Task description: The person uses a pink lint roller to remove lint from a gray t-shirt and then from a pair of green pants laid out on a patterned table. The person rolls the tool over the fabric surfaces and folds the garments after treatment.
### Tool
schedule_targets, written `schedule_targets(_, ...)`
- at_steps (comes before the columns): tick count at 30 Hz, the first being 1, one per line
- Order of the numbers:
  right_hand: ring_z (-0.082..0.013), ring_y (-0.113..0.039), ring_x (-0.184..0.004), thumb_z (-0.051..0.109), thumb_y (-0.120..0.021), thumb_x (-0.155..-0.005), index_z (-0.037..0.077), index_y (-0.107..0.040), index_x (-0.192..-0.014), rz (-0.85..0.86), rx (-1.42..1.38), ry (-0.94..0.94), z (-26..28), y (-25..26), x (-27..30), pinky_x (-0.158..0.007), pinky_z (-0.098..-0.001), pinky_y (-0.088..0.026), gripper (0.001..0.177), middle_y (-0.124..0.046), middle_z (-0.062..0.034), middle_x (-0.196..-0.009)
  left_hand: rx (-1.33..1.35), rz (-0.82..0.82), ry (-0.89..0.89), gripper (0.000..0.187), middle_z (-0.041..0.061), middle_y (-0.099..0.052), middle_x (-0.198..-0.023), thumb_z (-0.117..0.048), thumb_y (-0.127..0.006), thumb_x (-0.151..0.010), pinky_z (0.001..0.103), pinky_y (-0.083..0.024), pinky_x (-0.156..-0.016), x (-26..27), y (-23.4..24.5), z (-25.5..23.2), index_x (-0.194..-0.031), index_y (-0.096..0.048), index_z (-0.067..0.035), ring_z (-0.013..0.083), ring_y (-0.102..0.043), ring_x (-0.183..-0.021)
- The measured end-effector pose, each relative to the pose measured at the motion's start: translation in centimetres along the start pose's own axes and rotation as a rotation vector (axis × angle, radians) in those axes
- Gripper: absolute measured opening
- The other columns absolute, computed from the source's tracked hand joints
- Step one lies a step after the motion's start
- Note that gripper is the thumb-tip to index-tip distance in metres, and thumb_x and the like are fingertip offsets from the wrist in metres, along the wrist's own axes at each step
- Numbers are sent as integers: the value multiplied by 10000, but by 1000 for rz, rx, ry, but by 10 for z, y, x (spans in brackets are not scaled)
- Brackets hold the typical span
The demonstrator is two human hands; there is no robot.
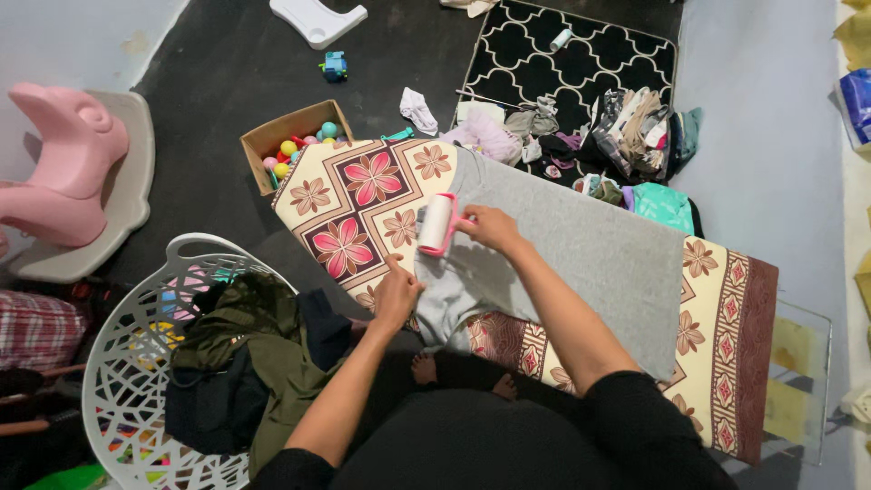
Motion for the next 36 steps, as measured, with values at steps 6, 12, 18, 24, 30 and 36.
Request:
schedule_targets(6,-205,-755,-734,582,-651,-861,195,-746,-1025,111,40,-92,-109,31,44,-701,-377,-561,430,-774,-62,-792,-107,69,4,663,82,-774,-819,-199,-831,-787,505,-480,-783,-1,2,12,-1283,-425,-33,309,-744,-862)
schedule_targets(12,-210,-734,-737,555,-706,-836,175,-770,-1014,253,104,-274,-190,76,94,-669,-399,-562,424,-780,-62,-805,-106,103,-8,659,81,-761,-806,-232,-857,-747,451,-531,-748,-2,7,35,-1224,-442,-47,309,-736,-871)
schedule_targets(18,-181,-748,-727,568,-718,-818,177,-739,-1048,283,83,-115,-124,45,66,-665,-354,-561,454,-778,-57,-795,-114,97,-27,629,63,-756,-776,-228,-852,-764,463,-521,-705,2,8,31,-1195,-430,-53,305,-740,-816)
schedule_targets(24,-233,-756,-764,561,-681,-838,182,-733,-1048,229,77,32,1,-24,32,-697,-404,-563,436,-780,-70,-824,-91,62,-45,637,62,-756,-757,-227,-863,-750,453,-524,-692,4,8,35,-1178,-424,-57,290,-743,-811)
schedule_targets(30,-339,-719,-945,572,-648,-889,205,-720,-1083,0,175,129,43,-35,40,-792,-483,-550,422,-765,-123,-965,-116,75,3,650,53,-756,-756,-225,-868,-740,466,-521,-687,1,3,39,-1184,-423,-62,290,-744,-801)
schedule_targets(36,-250,-746,-821,583,-673,-833,220,-718,-1069,199,141,-75,-61,-3,70,-736,-422,-558,436,-775,-63,-864,-97,71,-56,635,69,-745,-737,-220,-860,-747,465,-523,-678,5,10,27,-1179,-428,-48,305,-738,-775)
Point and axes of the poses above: each hand's wrist, its own x-axis away from the middle knuckle, its own y-axis out of the back of the hand, z = x × y, the point moved 9 cm from there along -x, towards the middle knuckle
